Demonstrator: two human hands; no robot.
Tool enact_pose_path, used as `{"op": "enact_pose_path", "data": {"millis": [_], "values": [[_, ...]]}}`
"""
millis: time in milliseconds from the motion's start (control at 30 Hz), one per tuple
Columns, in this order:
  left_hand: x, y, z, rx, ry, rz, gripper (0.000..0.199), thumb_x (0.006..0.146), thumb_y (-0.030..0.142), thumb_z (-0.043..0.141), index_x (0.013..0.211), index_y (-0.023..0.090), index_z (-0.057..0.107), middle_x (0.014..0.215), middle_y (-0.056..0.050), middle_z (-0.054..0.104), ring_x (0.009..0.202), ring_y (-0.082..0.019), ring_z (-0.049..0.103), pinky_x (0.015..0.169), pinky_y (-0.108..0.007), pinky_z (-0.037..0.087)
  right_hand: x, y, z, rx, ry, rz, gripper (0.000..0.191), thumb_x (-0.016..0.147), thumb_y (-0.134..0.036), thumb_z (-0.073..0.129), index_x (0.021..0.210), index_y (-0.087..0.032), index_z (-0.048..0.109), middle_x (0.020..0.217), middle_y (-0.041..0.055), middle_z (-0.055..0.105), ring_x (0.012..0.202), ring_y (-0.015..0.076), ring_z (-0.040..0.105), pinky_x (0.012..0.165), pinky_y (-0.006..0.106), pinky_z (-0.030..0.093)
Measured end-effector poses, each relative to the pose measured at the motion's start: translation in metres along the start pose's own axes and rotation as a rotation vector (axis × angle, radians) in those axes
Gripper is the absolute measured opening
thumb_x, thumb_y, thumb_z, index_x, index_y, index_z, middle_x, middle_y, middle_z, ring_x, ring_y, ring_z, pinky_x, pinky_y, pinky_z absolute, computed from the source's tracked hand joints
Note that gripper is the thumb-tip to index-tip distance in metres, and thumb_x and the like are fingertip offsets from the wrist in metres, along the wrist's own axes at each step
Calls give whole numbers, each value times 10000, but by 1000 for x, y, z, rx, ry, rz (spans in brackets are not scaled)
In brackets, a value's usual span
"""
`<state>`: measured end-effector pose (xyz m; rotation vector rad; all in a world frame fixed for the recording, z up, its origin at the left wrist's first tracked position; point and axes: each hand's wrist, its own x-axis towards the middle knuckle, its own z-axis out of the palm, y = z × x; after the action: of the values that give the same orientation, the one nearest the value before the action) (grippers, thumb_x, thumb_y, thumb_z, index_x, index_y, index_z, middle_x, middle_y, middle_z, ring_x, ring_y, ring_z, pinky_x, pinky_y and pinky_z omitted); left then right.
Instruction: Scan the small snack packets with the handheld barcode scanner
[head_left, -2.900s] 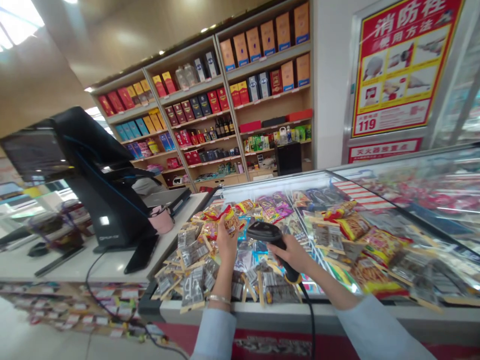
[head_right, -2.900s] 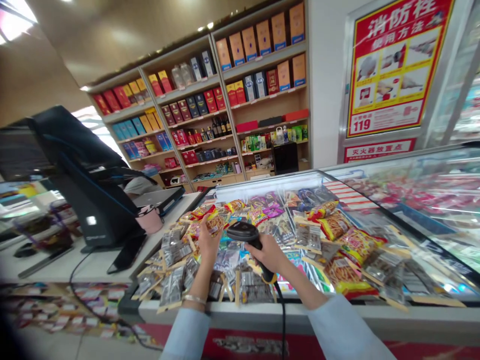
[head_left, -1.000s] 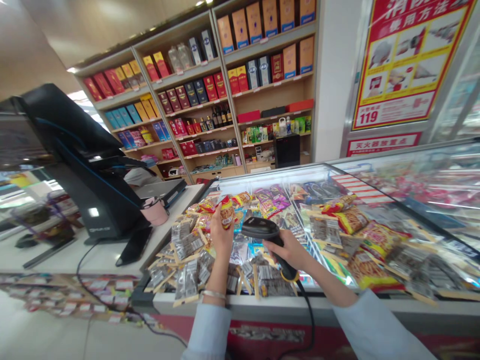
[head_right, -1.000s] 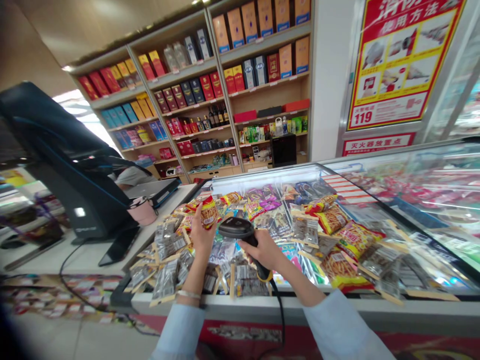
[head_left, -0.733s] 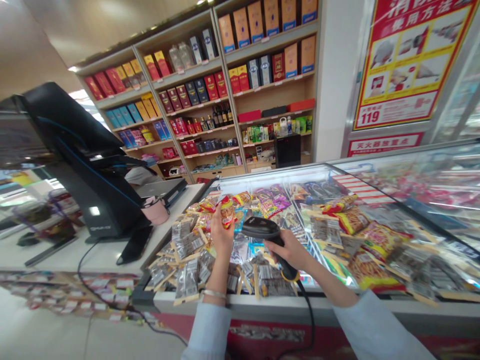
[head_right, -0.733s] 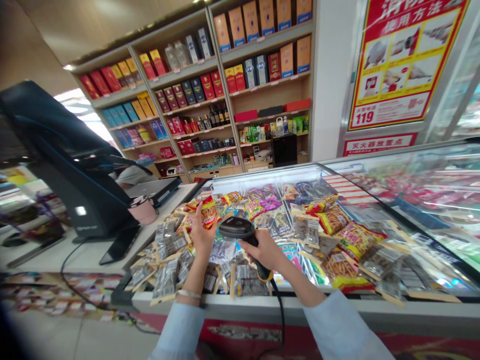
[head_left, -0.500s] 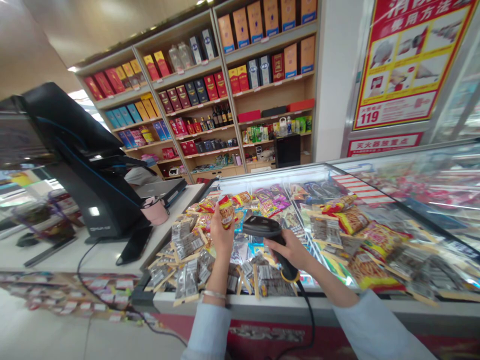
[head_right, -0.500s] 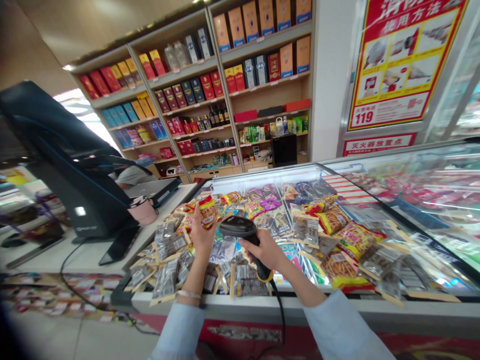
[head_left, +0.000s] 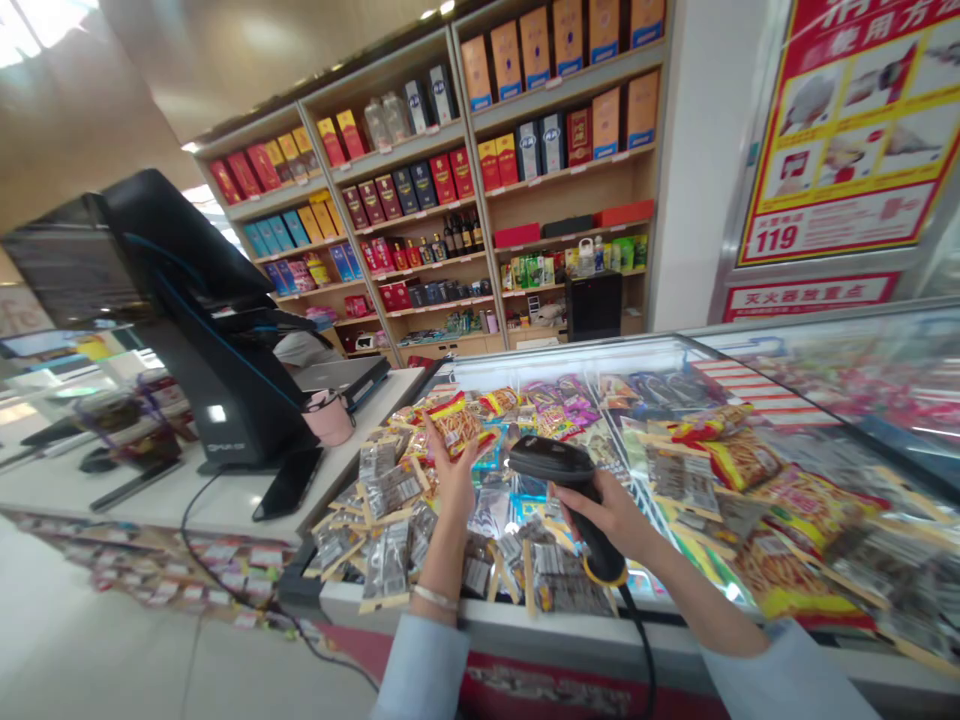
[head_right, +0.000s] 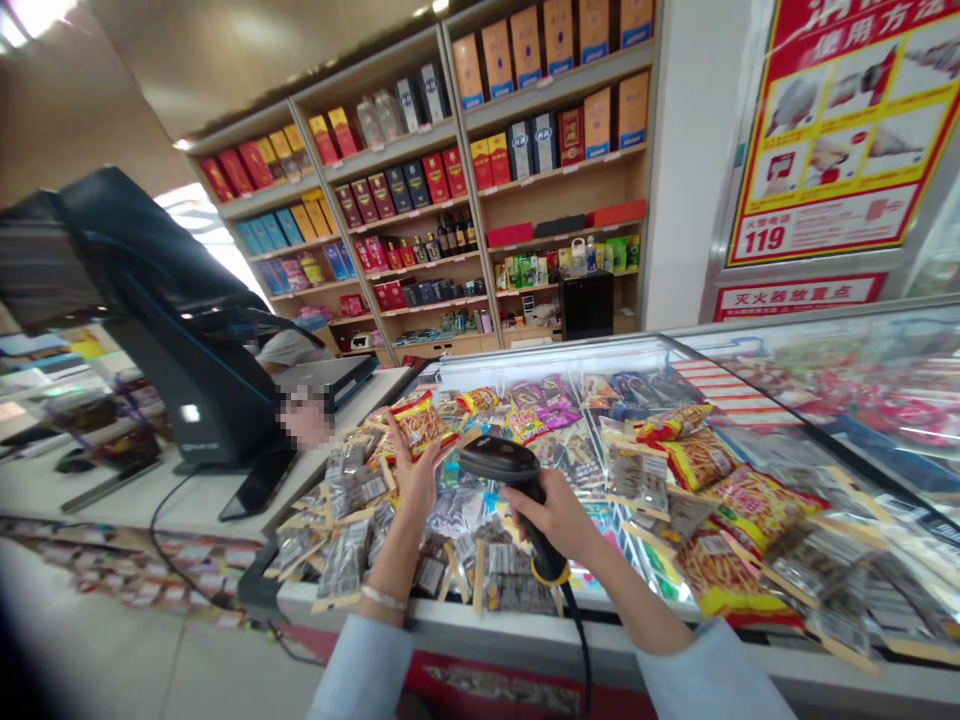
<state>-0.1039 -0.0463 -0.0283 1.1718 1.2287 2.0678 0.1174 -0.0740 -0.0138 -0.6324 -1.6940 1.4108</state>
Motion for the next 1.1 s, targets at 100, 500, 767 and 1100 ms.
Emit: {"op": "enact_pose_path", "data": {"millis": [100, 500, 767, 1100], "values": [[4, -5, -3, -199, 28, -151, 967, 779, 257, 674, 1456, 490, 24, 1496, -11, 368, 1123, -201, 611, 835, -389, 578, 0, -1, 1, 33, -4, 33, 348, 780, -489, 635, 718, -150, 588, 508, -5, 559, 407, 123, 532, 425, 242, 435], [4, -13, -10, 307, 157, 202, 603, 779, 284, 674, 1349, 205, 494, 1272, -111, 613, 1120, -214, 612, 957, -350, 499, 0, 0, 0, 44, 25, 33, 353, 774, -509, 627, 714, -164, 590, 502, 8, 563, 412, 138, 534, 426, 263, 440], [-9, -2, -3, 539, 70, 263, 594, 810, 331, 642, 1369, 220, 475, 1188, -85, 673, 1022, -202, 655, 834, -289, 523, -1, -1, 1, 189, 16, 52, 352, 741, -499, 664, 783, -157, 589, 515, -4, 569, 403, 127, 534, 413, 251, 440], [-15, -3, -3, 680, 152, 484, 506, 835, 283, 603, 1326, 231, 491, 1333, -113, 573, 1181, -233, 582, 958, -343, 483, 0, 3, 2, 356, 25, 164, 329, 705, -466, 655, 766, -151, 582, 489, -10, 567, 352, 114, 509, 362, 228, 401]]}}
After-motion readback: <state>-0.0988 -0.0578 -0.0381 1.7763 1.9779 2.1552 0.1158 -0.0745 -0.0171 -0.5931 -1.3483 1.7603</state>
